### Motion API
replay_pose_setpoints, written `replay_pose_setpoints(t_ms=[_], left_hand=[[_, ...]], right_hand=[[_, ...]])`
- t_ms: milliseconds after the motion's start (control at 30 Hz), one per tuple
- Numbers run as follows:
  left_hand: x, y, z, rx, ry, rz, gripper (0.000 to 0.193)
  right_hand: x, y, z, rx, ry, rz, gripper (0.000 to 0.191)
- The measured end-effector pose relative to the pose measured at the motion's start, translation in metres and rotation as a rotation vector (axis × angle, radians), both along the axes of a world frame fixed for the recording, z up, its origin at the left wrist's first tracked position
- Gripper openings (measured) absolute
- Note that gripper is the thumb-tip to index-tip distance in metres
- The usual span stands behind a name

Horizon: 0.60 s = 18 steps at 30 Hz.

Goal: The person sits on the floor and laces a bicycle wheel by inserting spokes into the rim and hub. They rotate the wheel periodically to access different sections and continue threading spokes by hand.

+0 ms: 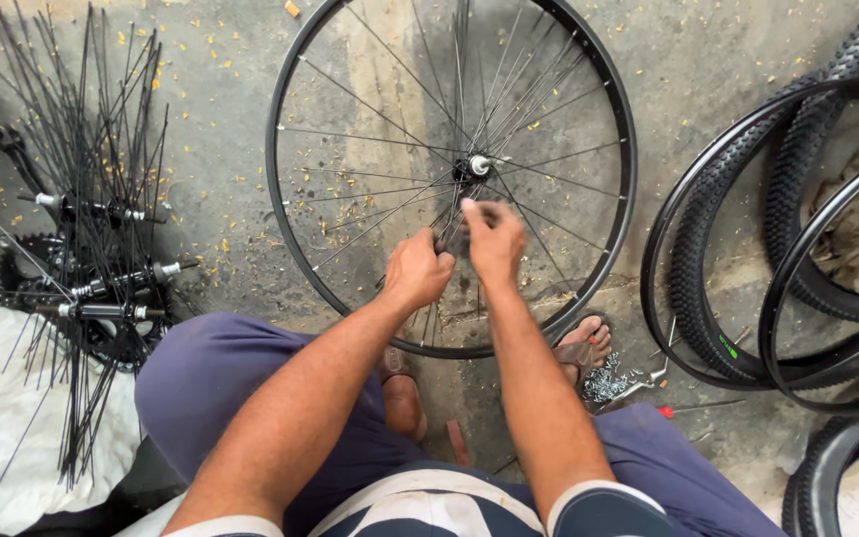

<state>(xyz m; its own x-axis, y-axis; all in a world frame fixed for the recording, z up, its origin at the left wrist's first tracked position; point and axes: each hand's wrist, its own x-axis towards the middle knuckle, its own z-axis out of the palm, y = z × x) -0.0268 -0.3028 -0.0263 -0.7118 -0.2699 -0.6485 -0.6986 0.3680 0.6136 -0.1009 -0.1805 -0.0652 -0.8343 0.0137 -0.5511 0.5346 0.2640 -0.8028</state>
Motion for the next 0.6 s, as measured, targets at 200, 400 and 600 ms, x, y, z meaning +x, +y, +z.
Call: replay_pose_setpoints(t_ms=[200,400,600], left_hand=[[0.007,0.000,-0.001,-0.042,-0.026,-0.056,0.036],[0.003,0.001,0.005,-0.049,-0.067,-0.029,0.036],[0.005,0.001,0.005,-0.039,-0.063,-0.057,0.038]], right_hand=[[-0.060,-0.028,0.031,0.212,0.910,0.399,0.031],[-0.140,-0.072,0.027,0.805,0.317,0.965,0.051],[-0.147,-0.046,0.031,0.520,0.698,0.953,0.041]])
